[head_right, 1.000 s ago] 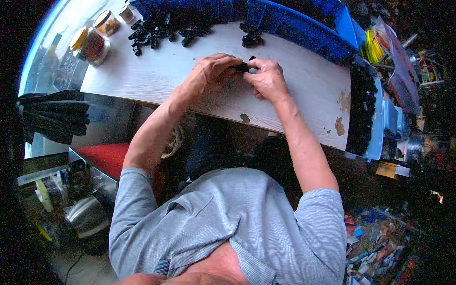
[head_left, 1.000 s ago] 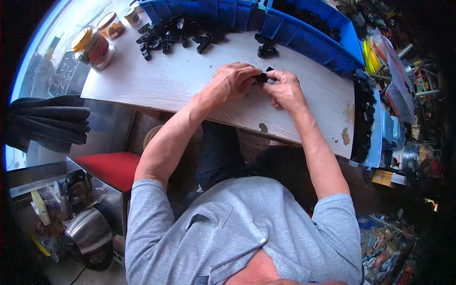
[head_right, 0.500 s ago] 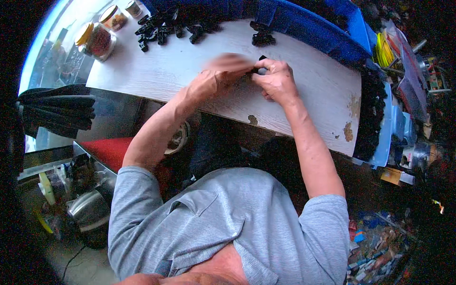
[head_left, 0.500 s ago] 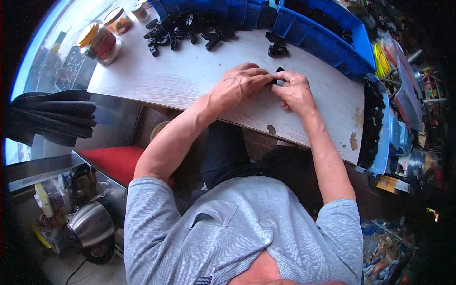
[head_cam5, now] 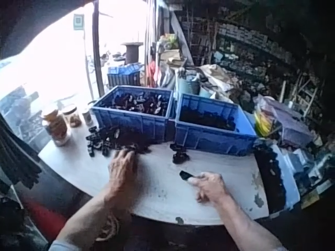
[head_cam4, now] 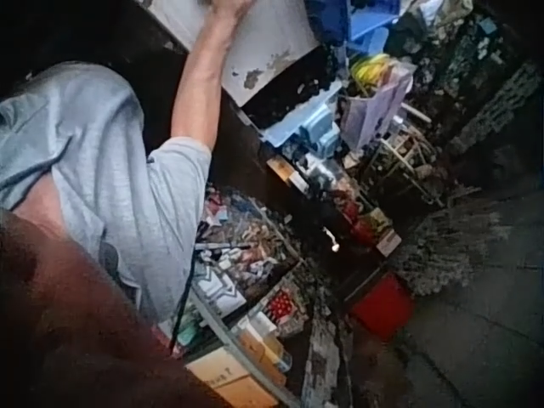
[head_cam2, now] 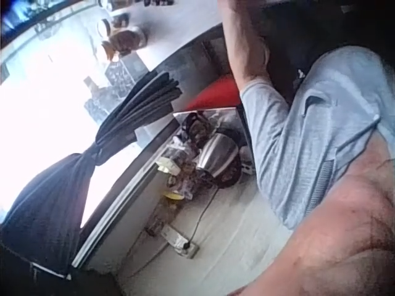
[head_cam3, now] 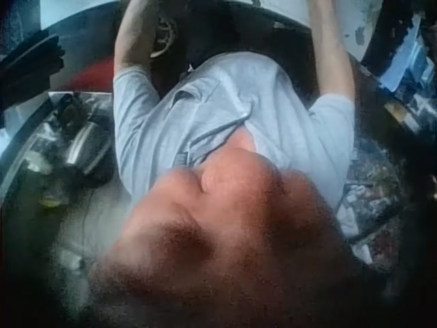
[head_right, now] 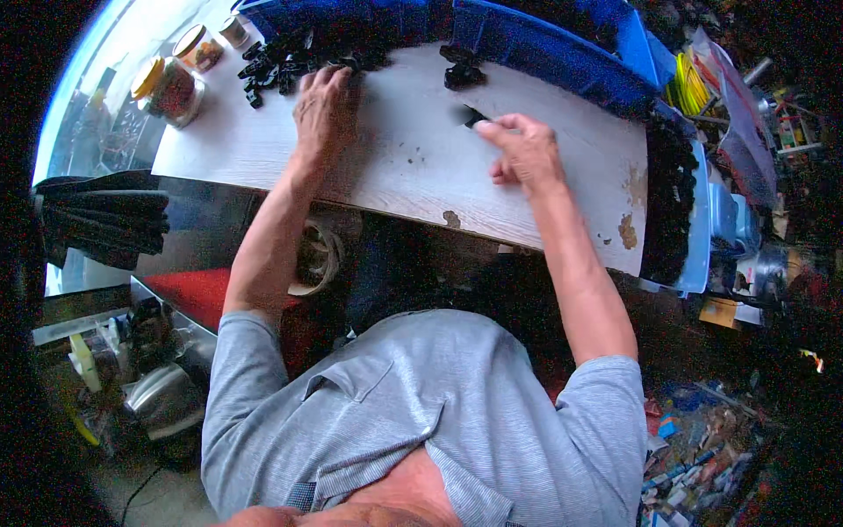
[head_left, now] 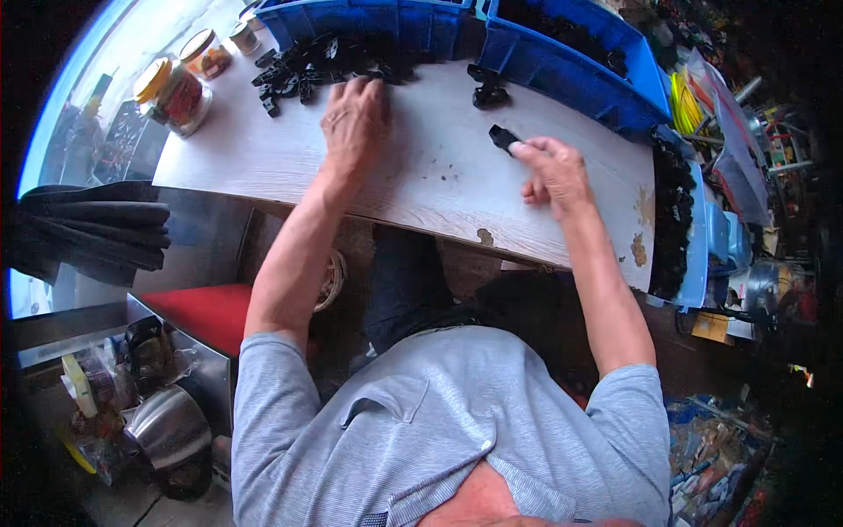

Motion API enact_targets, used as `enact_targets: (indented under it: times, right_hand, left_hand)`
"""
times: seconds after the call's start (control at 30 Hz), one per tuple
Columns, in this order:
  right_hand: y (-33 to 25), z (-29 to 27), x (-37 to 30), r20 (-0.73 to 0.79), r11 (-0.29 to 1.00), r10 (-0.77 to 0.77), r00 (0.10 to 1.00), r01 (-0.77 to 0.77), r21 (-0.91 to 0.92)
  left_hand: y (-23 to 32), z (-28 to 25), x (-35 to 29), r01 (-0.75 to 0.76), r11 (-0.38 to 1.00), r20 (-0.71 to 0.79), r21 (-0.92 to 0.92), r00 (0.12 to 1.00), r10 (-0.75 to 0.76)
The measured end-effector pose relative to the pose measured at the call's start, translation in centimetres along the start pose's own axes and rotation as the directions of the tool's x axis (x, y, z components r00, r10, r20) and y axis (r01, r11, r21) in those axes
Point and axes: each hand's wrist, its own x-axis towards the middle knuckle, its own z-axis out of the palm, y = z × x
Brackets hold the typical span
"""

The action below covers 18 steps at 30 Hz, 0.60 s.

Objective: Assembling small black plastic components by hand at a workstation.

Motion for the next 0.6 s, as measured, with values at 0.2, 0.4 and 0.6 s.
enact_targets:
  times: [0.2,0.4,0.6]
  right_hand:
    - [1.1,-8.7,2.8,-0.48,0.956,-0.013,0.877,0.152,0.251]
    - [2.1,-6.8,2.1,-0.307,0.979,-0.05,0.95,0.108,0.174]
    - [0.0,-1.2,1.4,-0.079,0.992,-0.016,0.997,0.006,-0.123]
  left_hand:
    - [-2.1,1.1,1.0,0.019,0.992,0.064,0.122,0.998,-0.027]
    - [-1.9,0.6,0.2,-0.043,0.984,0.087,-0.17,0.994,0.058]
    - [-0.9,0.2,0.0,-0.023,0.994,0.227,-0.104,0.973,0.046]
